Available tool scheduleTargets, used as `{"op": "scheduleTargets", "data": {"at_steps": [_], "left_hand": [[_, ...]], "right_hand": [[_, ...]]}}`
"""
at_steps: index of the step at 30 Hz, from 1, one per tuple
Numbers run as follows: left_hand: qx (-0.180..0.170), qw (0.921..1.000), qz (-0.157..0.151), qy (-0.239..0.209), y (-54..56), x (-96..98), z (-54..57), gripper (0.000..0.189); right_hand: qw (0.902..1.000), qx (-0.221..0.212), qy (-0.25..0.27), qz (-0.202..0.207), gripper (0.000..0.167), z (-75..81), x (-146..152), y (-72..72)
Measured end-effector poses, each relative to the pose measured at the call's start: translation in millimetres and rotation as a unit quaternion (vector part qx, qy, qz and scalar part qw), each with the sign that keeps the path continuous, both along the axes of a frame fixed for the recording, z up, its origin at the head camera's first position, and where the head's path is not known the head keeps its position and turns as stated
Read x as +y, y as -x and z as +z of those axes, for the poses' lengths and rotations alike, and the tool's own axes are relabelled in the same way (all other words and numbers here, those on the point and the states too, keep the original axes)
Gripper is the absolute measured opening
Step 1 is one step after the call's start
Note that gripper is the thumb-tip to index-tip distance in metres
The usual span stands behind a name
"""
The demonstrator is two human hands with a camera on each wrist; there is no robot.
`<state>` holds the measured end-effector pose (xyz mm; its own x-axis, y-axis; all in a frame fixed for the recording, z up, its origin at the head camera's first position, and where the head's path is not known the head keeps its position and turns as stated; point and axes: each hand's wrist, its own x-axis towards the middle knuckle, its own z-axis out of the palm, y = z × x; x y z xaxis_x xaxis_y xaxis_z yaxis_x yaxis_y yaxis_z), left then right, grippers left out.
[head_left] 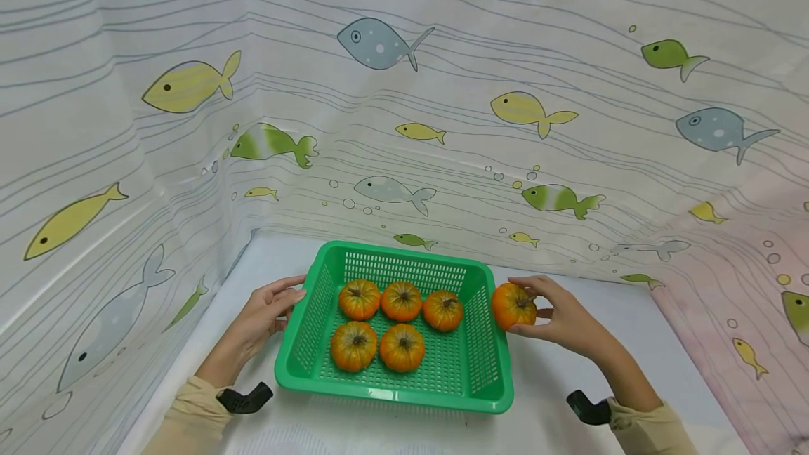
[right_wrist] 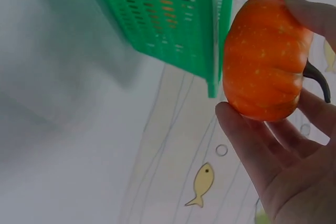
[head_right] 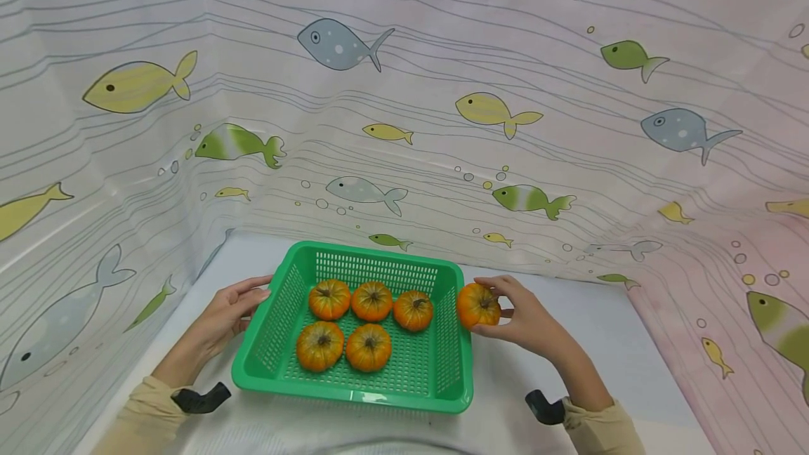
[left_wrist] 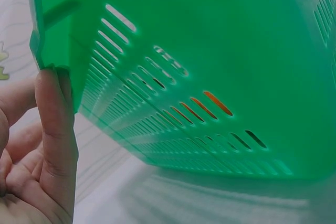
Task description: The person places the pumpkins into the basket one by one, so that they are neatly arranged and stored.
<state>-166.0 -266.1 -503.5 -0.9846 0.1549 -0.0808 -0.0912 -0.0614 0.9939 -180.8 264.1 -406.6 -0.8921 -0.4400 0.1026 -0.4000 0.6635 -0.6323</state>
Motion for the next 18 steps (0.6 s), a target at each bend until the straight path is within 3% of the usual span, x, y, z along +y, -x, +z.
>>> {"op": "scheduleTargets", "data": {"at_steps": [11, 18], "left_hand": [[0.004, 1.0000, -0.003, -0.003, 0.4, 0.6, 0.8, 0.061], [0.007, 1.0000, -0.002, -0.004, -0.3, -0.2, -0.3, 0.060]], "right_hand": [[0.9962, -0.001, -0.034, 0.080, 0.072, 17.1, -30, 4.0], [0.9910, -0.028, -0.051, 0.121, 0.070, 21.7, -49, 7.1]]}}
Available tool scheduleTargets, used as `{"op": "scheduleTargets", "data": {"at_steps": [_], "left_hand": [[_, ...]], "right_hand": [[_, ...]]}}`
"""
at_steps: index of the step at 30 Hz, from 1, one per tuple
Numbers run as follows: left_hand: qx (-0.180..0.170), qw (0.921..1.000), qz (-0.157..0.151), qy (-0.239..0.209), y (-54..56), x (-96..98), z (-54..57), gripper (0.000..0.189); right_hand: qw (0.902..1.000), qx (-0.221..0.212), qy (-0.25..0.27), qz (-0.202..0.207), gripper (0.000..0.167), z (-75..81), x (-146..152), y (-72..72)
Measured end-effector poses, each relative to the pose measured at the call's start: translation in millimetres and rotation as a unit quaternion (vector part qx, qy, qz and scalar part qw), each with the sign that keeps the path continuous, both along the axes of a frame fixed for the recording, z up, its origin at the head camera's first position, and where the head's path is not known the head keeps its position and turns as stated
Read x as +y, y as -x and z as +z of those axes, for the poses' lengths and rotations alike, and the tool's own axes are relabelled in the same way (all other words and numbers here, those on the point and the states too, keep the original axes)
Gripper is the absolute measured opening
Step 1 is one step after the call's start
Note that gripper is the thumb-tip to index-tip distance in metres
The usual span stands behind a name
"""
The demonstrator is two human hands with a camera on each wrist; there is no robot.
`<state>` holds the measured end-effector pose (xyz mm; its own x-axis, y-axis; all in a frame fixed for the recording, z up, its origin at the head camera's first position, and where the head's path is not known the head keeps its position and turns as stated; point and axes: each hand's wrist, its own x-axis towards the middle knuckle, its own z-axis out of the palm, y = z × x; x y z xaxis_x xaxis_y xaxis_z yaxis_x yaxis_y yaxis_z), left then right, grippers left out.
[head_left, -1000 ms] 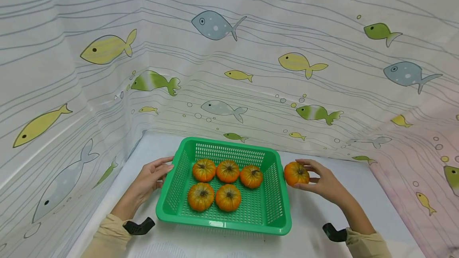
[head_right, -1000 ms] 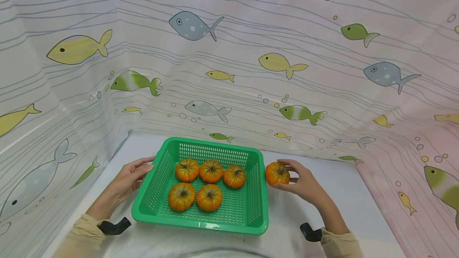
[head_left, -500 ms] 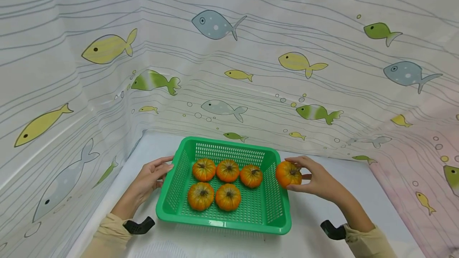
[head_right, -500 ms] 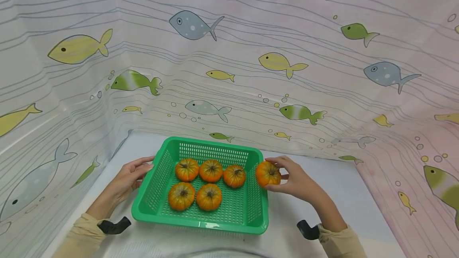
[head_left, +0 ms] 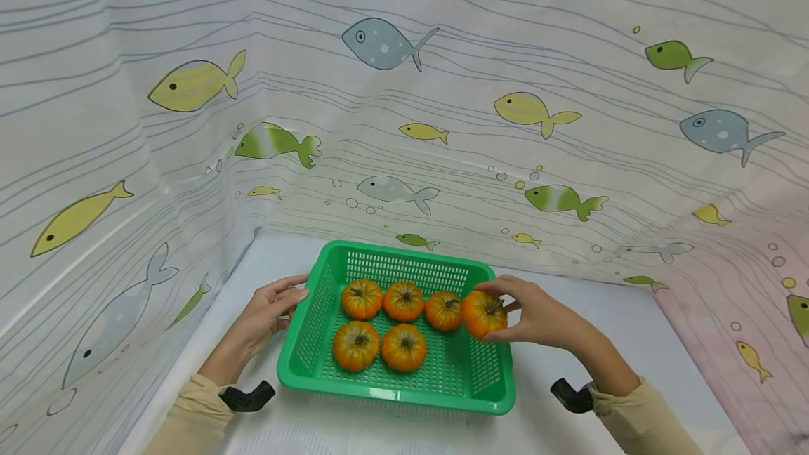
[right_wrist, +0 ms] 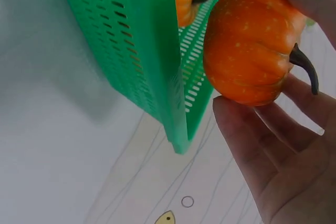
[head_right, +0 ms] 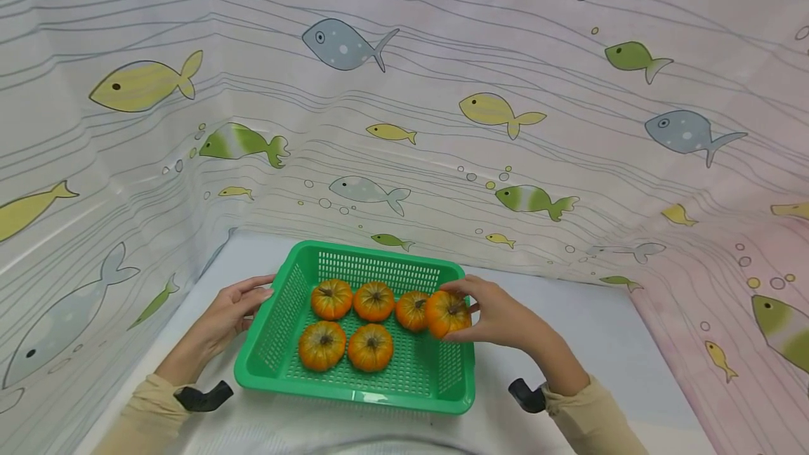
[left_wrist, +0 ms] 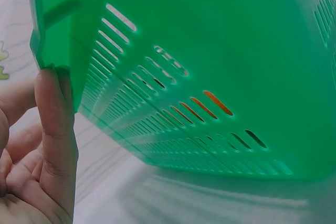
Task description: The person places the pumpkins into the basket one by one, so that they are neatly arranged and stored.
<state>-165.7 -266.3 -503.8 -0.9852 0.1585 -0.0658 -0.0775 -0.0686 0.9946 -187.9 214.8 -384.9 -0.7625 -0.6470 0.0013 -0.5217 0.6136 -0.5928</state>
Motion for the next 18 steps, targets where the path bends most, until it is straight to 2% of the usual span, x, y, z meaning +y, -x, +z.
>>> {"op": "scheduleTargets", "data": {"at_steps": [4, 9, 18], "left_hand": [[-0.002, 1.0000, 0.000, 0.000, -0.1, -0.6, 0.2, 0.060], [-0.006, 1.0000, 0.001, 0.000, -0.2, -1.1, 0.5, 0.061], [-0.010, 0.9999, 0.004, 0.004, 0.0, 0.0, 0.9, 0.061]], "right_hand": [[0.9995, -0.014, -0.027, 0.012, 0.069, 4.3, -10, -0.4], [0.9967, -0.009, -0.071, 0.038, 0.069, 6.0, -26, 1.1], [0.9867, -0.008, -0.147, 0.070, 0.071, -4.4, -55, 3.9]]}}
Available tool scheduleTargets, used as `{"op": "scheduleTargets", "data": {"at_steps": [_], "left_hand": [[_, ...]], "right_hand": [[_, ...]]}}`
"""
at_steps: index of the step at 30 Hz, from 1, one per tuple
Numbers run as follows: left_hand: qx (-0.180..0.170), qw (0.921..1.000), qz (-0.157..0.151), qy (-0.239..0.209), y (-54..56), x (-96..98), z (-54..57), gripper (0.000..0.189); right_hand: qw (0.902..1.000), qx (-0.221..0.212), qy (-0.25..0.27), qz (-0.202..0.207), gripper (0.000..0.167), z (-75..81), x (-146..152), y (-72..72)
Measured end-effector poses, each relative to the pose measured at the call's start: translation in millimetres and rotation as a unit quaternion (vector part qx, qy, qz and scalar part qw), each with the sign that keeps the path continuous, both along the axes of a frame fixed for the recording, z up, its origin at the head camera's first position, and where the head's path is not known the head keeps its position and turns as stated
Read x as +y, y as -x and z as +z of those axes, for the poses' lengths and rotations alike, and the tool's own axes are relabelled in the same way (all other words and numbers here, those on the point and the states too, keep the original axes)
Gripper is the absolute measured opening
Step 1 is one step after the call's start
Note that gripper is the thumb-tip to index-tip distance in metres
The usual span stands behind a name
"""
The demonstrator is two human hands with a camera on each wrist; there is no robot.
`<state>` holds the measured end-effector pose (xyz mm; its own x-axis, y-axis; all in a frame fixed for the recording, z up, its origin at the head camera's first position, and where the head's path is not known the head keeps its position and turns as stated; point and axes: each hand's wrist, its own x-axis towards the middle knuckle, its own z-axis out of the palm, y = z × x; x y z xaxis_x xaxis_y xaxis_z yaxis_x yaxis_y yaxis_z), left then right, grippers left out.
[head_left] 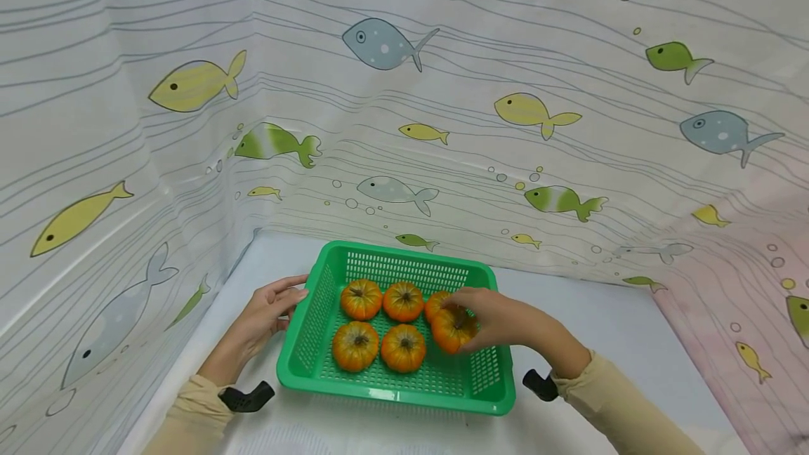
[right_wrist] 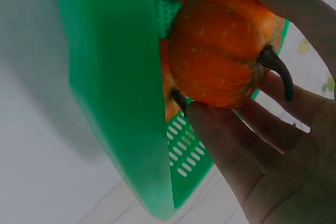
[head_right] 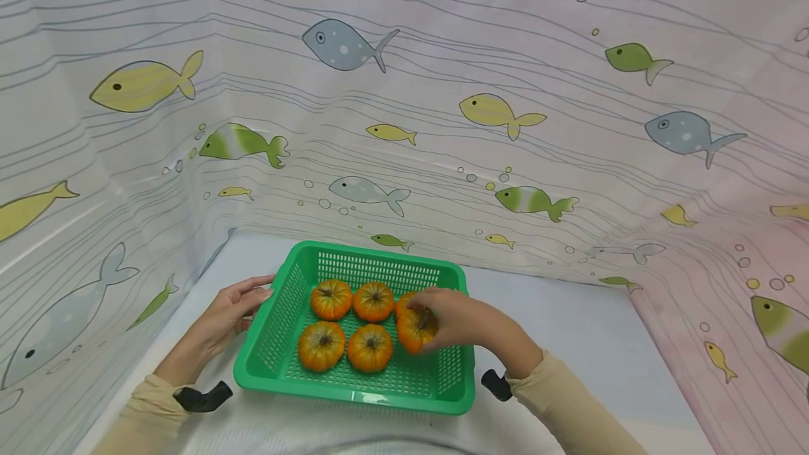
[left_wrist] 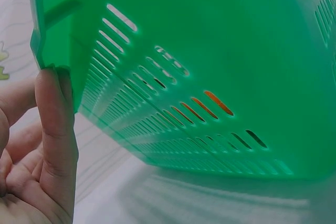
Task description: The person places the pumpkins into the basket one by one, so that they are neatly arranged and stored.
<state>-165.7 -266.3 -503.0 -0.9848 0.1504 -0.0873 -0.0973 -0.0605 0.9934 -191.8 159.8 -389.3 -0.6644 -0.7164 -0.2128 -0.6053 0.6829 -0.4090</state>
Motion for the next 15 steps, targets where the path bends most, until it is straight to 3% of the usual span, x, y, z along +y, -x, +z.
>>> {"op": "scheduleTargets", "data": {"at_steps": [8, 15], "left_hand": [[-0.001, 1.0000, 0.000, 0.000, 0.1, 0.5, 0.0, 0.061], [0.003, 1.0000, -0.001, -0.006, -0.3, 0.6, 0.2, 0.061]], "right_hand": [[0.9971, 0.011, -0.069, 0.032, 0.068, -13.3, -19, 1.9], [0.9929, -0.006, -0.119, 0.009, 0.063, -17.3, -32, 3.5]]}}
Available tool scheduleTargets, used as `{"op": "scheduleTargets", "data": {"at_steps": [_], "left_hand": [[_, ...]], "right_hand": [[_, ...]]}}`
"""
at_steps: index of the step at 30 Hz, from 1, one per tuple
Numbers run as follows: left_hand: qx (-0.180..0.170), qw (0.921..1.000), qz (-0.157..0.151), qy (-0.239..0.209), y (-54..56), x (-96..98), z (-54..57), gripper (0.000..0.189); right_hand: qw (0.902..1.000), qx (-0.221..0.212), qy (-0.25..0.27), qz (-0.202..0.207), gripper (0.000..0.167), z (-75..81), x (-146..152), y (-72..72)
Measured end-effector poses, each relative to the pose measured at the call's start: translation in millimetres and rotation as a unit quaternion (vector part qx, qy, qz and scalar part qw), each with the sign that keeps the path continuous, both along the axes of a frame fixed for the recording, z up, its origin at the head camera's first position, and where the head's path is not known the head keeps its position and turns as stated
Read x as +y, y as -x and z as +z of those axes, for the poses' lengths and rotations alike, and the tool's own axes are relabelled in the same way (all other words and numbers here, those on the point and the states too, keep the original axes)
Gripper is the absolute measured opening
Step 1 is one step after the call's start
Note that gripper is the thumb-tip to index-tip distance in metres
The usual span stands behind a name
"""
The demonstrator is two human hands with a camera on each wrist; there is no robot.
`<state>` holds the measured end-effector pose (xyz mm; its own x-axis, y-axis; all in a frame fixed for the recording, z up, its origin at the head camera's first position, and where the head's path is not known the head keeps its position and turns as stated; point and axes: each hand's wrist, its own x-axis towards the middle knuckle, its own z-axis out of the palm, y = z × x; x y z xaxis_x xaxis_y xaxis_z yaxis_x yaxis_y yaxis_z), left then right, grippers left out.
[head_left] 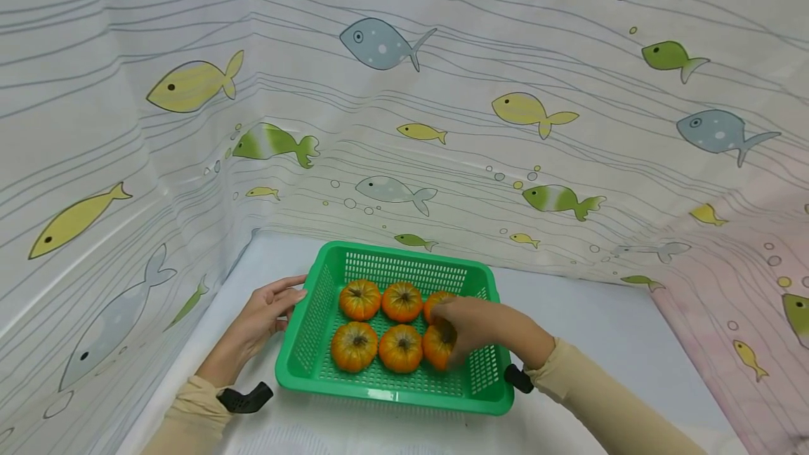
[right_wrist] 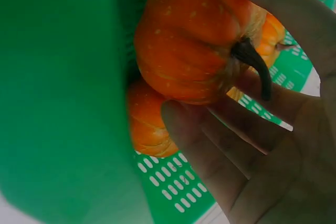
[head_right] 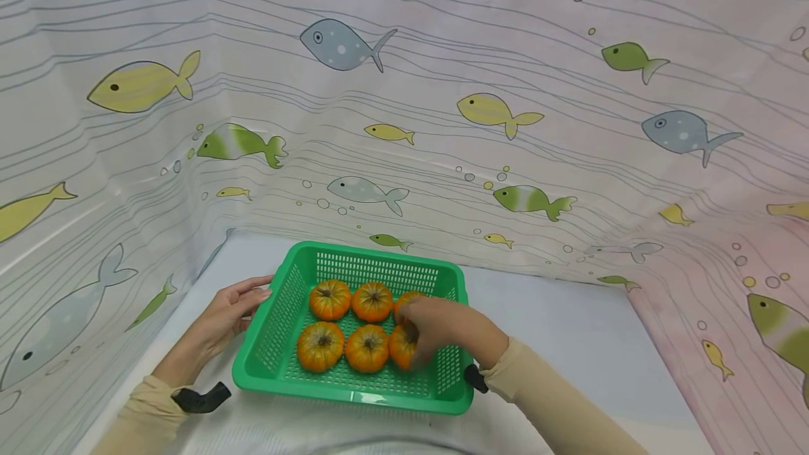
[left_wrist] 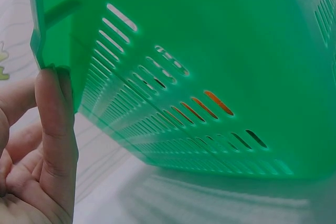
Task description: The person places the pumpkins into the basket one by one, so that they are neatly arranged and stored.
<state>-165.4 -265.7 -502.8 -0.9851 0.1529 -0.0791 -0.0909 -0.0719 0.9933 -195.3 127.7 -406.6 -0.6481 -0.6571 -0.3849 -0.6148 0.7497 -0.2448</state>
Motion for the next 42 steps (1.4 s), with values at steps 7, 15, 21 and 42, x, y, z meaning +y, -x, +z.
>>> {"op": "scheduleTargets", "data": {"at_steps": [7, 15, 21, 42], "left_hand": [[0.003, 1.0000, -0.002, 0.001, -0.2, 0.6, 0.6, 0.061], [0.000, 1.0000, -0.001, 0.005, -0.4, 0.6, 1.8, 0.061], [-0.003, 1.0000, -0.001, 0.005, -0.9, 1.3, 1.4, 0.062], [0.012, 0.9969, 0.018, 0.075, -1.6, 3.0, 2.6, 0.061]], "right_hand": [[0.9992, -0.013, -0.036, -0.010, 0.051, -0.2, -7, 1.6], [0.9969, 0.007, -0.078, -0.011, 0.054, -2.6, -17, -1.0], [0.9957, 0.013, -0.092, -0.007, 0.058, -5.5, -22, -5.1], [0.9996, 0.008, 0.025, 0.013, 0.045, 0.4, -2, -6.3]]}}
